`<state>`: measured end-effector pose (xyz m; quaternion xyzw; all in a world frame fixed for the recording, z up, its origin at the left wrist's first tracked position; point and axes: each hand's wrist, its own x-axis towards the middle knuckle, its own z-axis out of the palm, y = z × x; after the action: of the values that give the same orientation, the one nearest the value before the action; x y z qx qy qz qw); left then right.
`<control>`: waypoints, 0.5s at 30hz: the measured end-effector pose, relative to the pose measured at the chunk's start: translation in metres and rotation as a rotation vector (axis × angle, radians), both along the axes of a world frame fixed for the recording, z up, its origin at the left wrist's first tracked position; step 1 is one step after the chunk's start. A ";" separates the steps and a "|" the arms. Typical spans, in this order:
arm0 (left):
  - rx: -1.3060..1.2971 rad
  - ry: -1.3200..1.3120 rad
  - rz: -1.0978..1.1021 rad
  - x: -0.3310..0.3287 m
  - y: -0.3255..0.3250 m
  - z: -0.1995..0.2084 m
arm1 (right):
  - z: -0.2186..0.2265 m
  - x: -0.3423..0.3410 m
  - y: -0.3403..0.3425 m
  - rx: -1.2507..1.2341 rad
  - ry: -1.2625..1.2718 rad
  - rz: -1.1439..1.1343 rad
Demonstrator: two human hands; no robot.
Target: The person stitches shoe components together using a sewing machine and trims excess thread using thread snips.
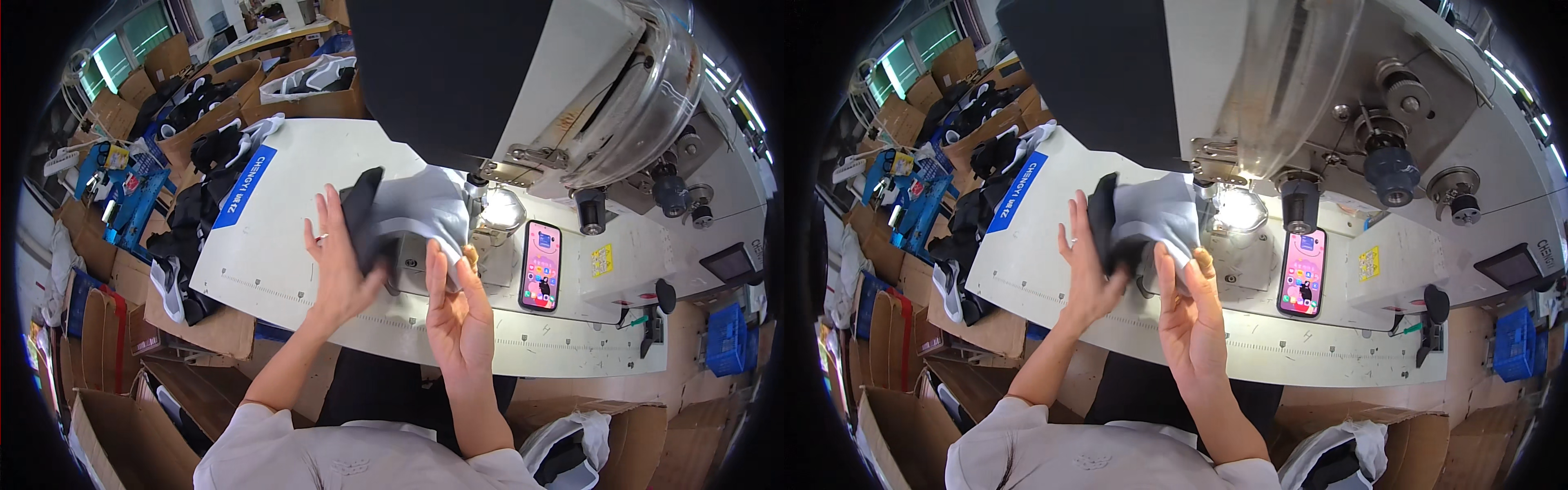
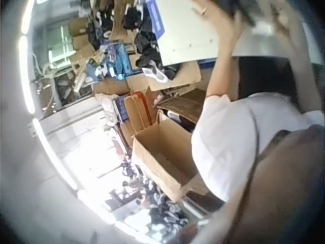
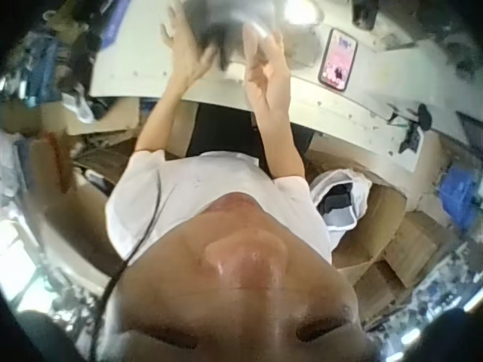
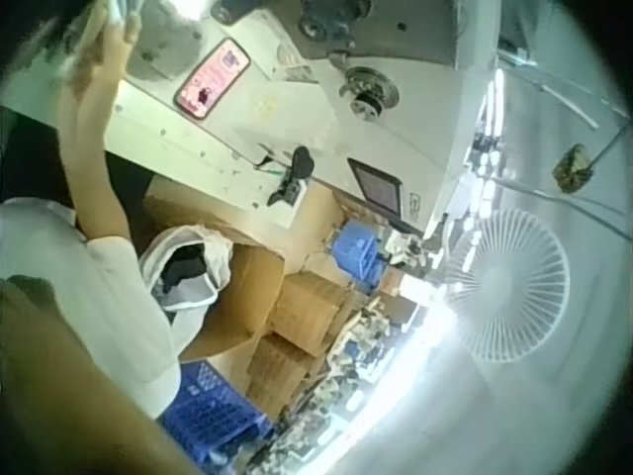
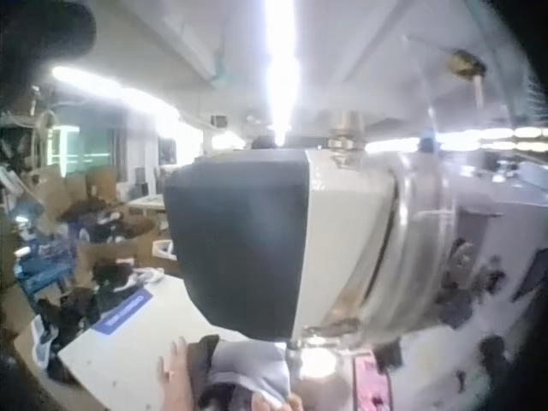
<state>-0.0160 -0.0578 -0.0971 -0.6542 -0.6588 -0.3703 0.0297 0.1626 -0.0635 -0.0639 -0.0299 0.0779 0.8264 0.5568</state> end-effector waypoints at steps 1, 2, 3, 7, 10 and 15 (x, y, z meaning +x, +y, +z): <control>0.040 -0.124 -0.045 -0.010 0.001 -0.005 | -0.003 0.003 0.001 0.000 -0.001 -0.003; 0.019 -0.255 -0.073 -0.027 0.004 -0.003 | -0.007 0.005 0.001 0.081 -0.104 0.050; -0.007 -0.396 -0.112 -0.035 0.013 0.002 | -0.012 0.010 0.002 0.156 -0.217 0.091; 0.138 -0.407 -0.374 -0.056 0.031 0.044 | -0.032 0.053 0.022 0.357 -0.637 0.181; 0.296 -0.346 -0.328 -0.056 0.039 0.064 | -0.015 0.090 0.045 0.504 -1.403 0.242; 0.605 -0.016 -0.242 -0.061 0.089 0.062 | -0.027 0.128 0.137 0.397 -1.640 -0.293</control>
<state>-0.0769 0.0314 -0.0352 -0.6864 -0.4362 -0.5555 0.1732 0.2910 0.0732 -0.0904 -0.5100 -0.4925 0.4615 0.5333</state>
